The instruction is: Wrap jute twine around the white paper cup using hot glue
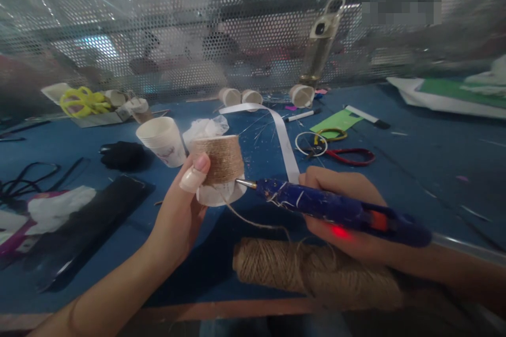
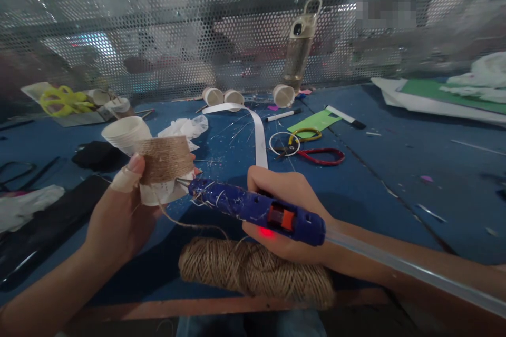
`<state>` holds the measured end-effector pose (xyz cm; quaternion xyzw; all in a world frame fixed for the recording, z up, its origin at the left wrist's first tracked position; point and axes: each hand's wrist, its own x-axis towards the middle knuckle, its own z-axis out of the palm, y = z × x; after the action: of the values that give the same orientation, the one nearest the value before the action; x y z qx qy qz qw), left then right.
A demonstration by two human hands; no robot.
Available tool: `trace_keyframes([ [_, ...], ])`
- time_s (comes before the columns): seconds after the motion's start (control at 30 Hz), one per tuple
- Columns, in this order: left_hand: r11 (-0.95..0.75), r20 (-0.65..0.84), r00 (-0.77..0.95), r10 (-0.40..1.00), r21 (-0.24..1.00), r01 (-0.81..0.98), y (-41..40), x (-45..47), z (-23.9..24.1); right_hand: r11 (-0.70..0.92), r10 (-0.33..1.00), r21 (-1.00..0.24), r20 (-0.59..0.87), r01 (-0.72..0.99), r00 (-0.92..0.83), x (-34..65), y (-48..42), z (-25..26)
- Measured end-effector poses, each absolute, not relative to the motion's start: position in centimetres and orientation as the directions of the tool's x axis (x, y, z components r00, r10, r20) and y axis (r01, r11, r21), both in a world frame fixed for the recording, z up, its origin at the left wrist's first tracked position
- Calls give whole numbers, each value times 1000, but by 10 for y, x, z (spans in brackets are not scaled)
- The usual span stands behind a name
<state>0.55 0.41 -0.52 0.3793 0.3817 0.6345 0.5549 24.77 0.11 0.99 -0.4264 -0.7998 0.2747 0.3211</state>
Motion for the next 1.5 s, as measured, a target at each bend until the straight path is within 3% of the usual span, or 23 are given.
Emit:
trace_keyframes([
  [0.3,-99,-8,-222,975,878,-468,4,8,0,511,840,-696,282,504,-463,249,5,10],
  [0.5,-94,-11,-186,982,834,-544,4,6,-5,518,838,-689,291,508,-461,248,2,9],
  [0.77,-110,-56,-294,954,847,-520,4,12,5,533,832,-683,315,499,-457,247,-1,14],
  [1.03,-185,-1,-338,941,835,-518,6,13,5,567,811,-691,376,447,-448,249,11,0],
  [1.23,-85,20,-124,992,834,-545,3,9,2,638,765,-688,514,345,-388,249,15,-11],
  [1.5,-97,72,-68,995,863,-496,5,5,-2,642,747,-670,439,372,-499,254,16,-4],
])
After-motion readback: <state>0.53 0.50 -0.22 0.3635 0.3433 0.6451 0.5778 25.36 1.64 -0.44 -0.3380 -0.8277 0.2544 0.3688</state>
